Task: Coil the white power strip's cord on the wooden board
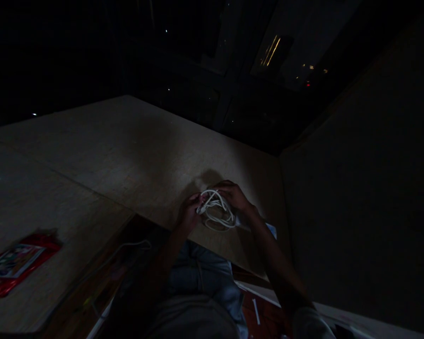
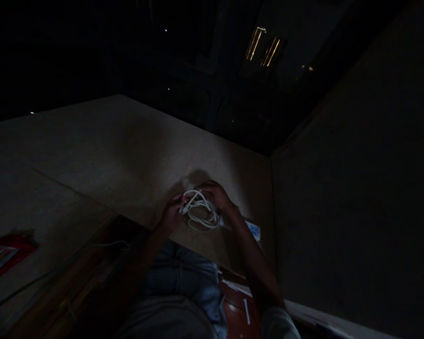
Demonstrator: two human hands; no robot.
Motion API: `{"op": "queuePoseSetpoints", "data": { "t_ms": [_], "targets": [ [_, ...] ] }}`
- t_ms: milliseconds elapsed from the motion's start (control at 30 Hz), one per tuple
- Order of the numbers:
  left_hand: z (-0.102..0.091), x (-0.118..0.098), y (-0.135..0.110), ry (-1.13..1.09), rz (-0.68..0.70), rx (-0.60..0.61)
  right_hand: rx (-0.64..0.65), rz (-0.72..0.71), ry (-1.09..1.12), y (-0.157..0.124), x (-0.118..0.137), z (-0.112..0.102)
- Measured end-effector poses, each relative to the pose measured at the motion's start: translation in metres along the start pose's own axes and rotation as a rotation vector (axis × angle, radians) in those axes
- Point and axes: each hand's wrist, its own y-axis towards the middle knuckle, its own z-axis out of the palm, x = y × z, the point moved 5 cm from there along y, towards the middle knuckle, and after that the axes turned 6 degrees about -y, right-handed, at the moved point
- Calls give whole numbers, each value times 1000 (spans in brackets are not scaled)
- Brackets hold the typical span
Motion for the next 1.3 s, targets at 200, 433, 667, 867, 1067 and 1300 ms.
{"op": "queuePoseSetpoints", "data": {
  "t_ms": [200,433,667,867,1067,1300],
  "targets": [
    [3,2,-1,-72,-21,52,-111,244,331,-8,-32,7],
    [0,2,-1,-82,-52,55,-364,497,385,-27,-58,7],
    [-6,-6,-3,115,39,27,-514,520,316,-29,-55,3],
    [-16,-12,-7,259,82,-31,-956,496,485,-37,-53,-31],
    [-16,-17,-11,282,100,-23,-1118,389,883,-45,-64,-76],
    [-9,-24,-15,308,87,6,-1011,569,1028,-61,-91,-64]
  ]
}}
